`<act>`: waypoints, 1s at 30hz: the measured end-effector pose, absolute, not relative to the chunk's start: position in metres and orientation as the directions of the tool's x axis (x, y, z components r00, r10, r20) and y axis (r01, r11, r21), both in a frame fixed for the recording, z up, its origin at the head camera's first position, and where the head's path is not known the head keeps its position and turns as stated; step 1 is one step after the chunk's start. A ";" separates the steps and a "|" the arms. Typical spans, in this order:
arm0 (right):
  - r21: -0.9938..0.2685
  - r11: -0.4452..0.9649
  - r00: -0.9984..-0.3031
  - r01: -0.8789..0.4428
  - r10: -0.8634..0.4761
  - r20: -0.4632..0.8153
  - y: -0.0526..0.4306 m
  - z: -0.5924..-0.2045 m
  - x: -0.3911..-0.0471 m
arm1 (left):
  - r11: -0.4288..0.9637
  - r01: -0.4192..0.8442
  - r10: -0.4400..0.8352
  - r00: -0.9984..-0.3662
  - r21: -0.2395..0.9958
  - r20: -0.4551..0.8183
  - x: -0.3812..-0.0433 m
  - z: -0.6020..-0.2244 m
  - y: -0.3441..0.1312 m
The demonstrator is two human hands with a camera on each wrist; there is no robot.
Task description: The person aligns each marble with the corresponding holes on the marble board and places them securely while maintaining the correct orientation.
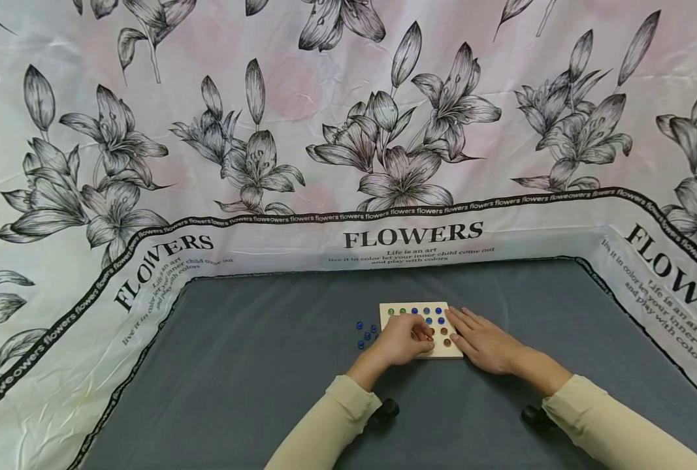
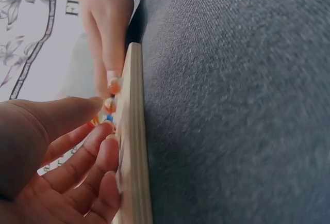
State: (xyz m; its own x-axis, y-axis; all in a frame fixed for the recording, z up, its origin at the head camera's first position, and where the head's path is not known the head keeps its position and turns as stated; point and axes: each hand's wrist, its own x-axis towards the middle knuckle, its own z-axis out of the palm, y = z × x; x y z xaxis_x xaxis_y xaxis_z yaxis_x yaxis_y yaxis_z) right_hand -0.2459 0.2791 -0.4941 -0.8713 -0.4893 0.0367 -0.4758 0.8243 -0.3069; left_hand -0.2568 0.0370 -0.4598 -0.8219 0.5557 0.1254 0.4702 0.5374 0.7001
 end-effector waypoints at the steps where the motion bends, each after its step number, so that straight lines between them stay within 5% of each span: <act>1: -0.306 0.821 -0.869 -0.481 -0.493 0.045 0.279 -0.494 -0.245 | 0.544 0.464 0.549 -0.827 0.699 0.122 -0.257 -0.461 0.038; 9: -0.302 0.786 -0.840 -0.539 -0.529 0.122 0.279 -0.491 -0.242 | 0.599 0.404 0.503 -0.862 0.692 0.068 -0.255 -0.464 0.045; 19: -0.310 0.811 -0.861 -0.496 -0.507 0.049 0.277 -0.489 -0.244 | 0.668 0.387 0.468 -0.883 0.636 0.046 -0.253 -0.463 0.051; 30: -0.306 0.816 -0.864 -0.491 -0.501 0.052 0.280 -0.495 -0.247 | 0.633 0.459 0.542 -0.838 0.623 0.066 -0.253 -0.460 0.044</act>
State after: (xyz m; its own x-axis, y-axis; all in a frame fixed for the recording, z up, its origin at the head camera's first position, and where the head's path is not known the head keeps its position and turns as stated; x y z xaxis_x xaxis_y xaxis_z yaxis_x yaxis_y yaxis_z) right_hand -0.2473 0.2797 -0.4949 -0.8641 -0.5007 0.0522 -0.4911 0.8157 -0.3056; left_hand -0.2527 0.0441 -0.4604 -0.8380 0.5416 0.0661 0.4585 0.6333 0.6235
